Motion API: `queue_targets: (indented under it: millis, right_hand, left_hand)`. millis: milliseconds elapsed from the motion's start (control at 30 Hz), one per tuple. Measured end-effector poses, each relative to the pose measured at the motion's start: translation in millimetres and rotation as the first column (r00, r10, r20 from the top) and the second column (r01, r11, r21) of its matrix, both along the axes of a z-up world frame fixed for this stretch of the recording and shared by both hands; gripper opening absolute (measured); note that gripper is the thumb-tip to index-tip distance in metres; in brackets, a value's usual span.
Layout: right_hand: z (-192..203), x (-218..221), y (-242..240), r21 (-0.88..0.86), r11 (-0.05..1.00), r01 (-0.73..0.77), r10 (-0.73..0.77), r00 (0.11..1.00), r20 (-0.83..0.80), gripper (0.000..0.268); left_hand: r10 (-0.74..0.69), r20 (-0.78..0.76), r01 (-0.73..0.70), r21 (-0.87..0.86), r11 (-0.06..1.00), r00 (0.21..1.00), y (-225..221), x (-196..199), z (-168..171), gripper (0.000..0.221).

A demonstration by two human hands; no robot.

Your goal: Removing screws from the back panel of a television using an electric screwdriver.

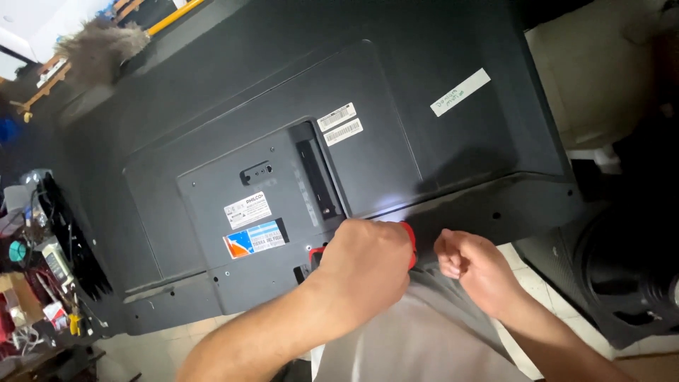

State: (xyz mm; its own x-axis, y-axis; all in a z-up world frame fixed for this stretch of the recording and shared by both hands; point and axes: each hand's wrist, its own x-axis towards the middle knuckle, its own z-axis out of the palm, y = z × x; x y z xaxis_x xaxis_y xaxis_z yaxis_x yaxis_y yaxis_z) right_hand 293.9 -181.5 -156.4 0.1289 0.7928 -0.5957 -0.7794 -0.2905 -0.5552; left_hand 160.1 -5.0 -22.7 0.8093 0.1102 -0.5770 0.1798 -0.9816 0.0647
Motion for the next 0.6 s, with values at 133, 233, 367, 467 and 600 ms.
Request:
queue_targets:
  millis: [133, 233, 367, 467, 600]
  right_hand:
    - [3.5, -10.7, -3.4, -0.015, 0.991, 0.135, -0.135, 0.991, 0.016, 0.051]
    - [-2.4, -24.0, -16.6, -0.002, 0.978, 0.207, -0.207, 0.978, -0.017, 0.050]
    - [-0.8, -26.1, -23.7, -0.086, 0.974, 0.209, -0.207, 0.978, 0.027, 0.044]
    - [-8.7, -13.7, -23.9, -0.065, 0.977, 0.205, -0.209, 0.977, -0.053, 0.045]
    - [-10.5, 22.0, -9.5, -0.001, 0.995, 0.097, -0.097, 0.993, -0.064, 0.039]
  left_hand:
    - [-0.014, 0.008, 0.014, 0.017, 1.000, 1.000, 3.2, -2.9, -9.8, 0.015]
    - [-0.124, -0.067, 0.122, -0.038, 0.992, 0.990, 9.6, 1.1, 4.1, 0.025]
    - [-0.220, -0.121, 0.219, -0.016, 0.976, 0.968, 5.9, -0.9, 6.5, 0.031]
    - [-0.174, -0.071, 0.175, 0.012, 0.984, 0.982, 3.3, -0.8, 6.9, 0.032]
    - [0.032, -0.011, -0.032, -0.060, 0.998, 0.999, -3.9, -1.7, 4.8, 0.018]
